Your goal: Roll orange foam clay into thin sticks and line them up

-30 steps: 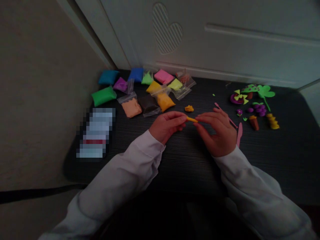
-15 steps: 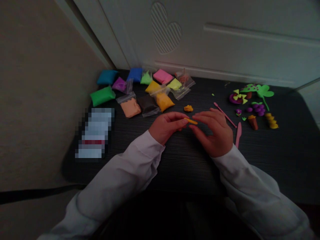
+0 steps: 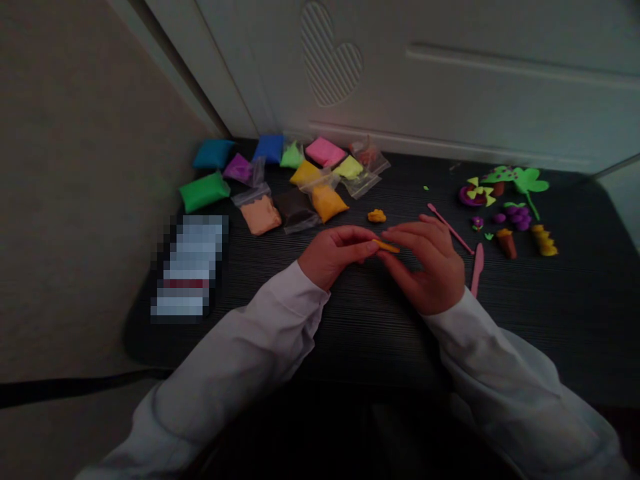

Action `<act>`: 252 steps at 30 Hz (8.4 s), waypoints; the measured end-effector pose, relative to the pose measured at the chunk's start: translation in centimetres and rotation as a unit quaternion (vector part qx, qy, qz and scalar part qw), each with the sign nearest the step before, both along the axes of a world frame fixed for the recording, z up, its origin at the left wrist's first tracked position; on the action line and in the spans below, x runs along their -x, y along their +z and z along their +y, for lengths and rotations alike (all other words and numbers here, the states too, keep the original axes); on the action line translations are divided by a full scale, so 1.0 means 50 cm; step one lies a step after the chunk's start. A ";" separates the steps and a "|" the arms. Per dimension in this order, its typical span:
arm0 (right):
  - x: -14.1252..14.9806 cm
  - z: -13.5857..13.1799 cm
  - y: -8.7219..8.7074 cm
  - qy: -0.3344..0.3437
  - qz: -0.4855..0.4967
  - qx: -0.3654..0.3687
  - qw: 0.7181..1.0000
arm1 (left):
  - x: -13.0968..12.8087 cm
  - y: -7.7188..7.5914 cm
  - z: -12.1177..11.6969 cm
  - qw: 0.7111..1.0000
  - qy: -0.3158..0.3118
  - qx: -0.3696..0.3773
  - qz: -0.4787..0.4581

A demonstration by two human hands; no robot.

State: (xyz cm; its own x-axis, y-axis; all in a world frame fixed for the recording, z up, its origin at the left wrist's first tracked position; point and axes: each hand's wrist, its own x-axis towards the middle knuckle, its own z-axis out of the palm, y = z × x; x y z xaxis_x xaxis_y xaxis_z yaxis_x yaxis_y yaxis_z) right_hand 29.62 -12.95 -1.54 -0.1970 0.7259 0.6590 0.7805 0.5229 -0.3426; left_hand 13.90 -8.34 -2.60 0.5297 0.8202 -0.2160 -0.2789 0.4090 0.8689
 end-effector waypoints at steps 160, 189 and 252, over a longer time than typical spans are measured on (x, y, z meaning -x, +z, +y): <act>0.014 -0.002 -0.002 0.010 0.002 -0.011 1.000 | 0.003 -0.011 0.004 1.000 -0.021 -0.001 0.008; 0.031 -0.011 0.006 0.014 0.318 0.365 0.875 | 0.012 -0.001 0.012 0.999 0.025 0.033 -0.025; -0.023 -0.009 0.044 0.100 0.077 0.213 0.969 | 0.008 0.013 -0.015 0.999 -0.044 -0.009 -0.002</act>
